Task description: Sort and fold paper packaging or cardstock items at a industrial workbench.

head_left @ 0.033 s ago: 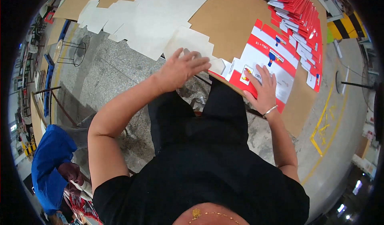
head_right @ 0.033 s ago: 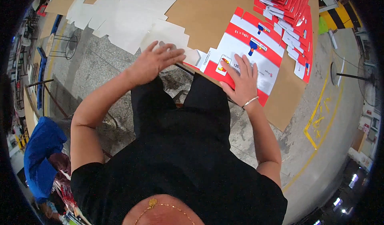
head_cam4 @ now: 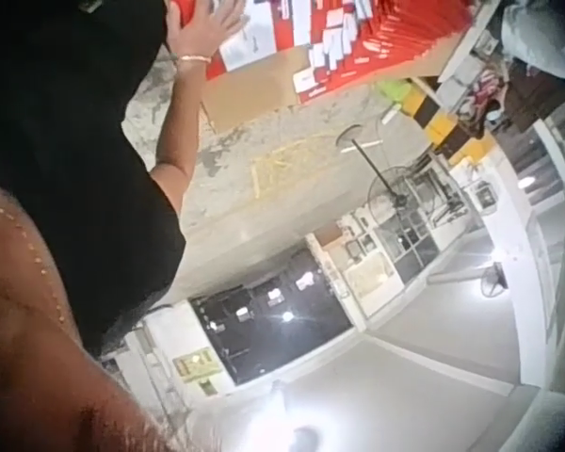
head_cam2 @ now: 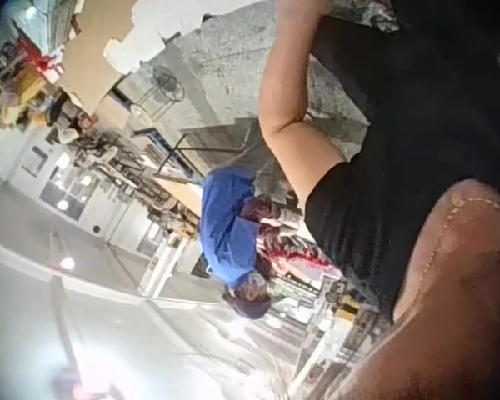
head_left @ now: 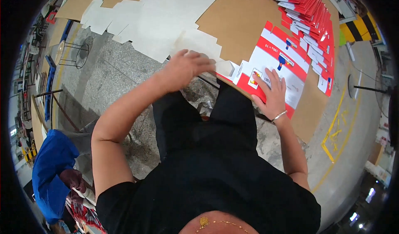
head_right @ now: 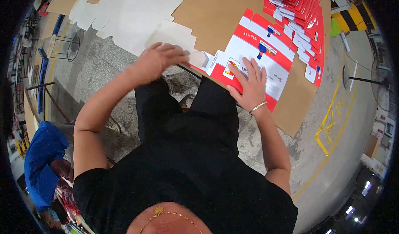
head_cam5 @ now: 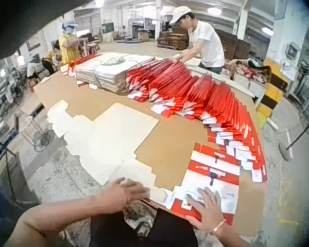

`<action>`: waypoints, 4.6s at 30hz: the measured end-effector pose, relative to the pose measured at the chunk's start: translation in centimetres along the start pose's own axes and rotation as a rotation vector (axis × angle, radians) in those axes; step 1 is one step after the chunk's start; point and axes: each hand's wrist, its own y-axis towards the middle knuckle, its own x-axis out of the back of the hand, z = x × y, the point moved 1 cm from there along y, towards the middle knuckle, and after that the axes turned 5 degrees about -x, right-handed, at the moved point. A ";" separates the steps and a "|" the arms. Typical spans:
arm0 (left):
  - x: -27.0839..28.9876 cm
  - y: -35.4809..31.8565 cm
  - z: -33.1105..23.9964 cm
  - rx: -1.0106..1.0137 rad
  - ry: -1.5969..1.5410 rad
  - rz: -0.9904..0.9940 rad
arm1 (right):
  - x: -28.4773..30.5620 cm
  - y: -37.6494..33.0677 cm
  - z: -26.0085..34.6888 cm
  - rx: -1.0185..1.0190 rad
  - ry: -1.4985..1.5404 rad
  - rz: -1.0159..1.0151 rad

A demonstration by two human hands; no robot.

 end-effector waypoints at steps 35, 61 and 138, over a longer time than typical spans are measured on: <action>-3.8 5.8 -2.9 0.056 -0.032 -0.268 | -0.4 -1.4 2.5 0.020 -0.031 0.045; -3.9 8.8 -7.2 0.296 0.114 -0.316 | -1.7 -2.0 3.0 -0.087 -0.003 -0.023; 0.0 2.9 -1.7 0.610 -0.406 -0.716 | -1.8 9.9 9.6 0.487 0.087 0.071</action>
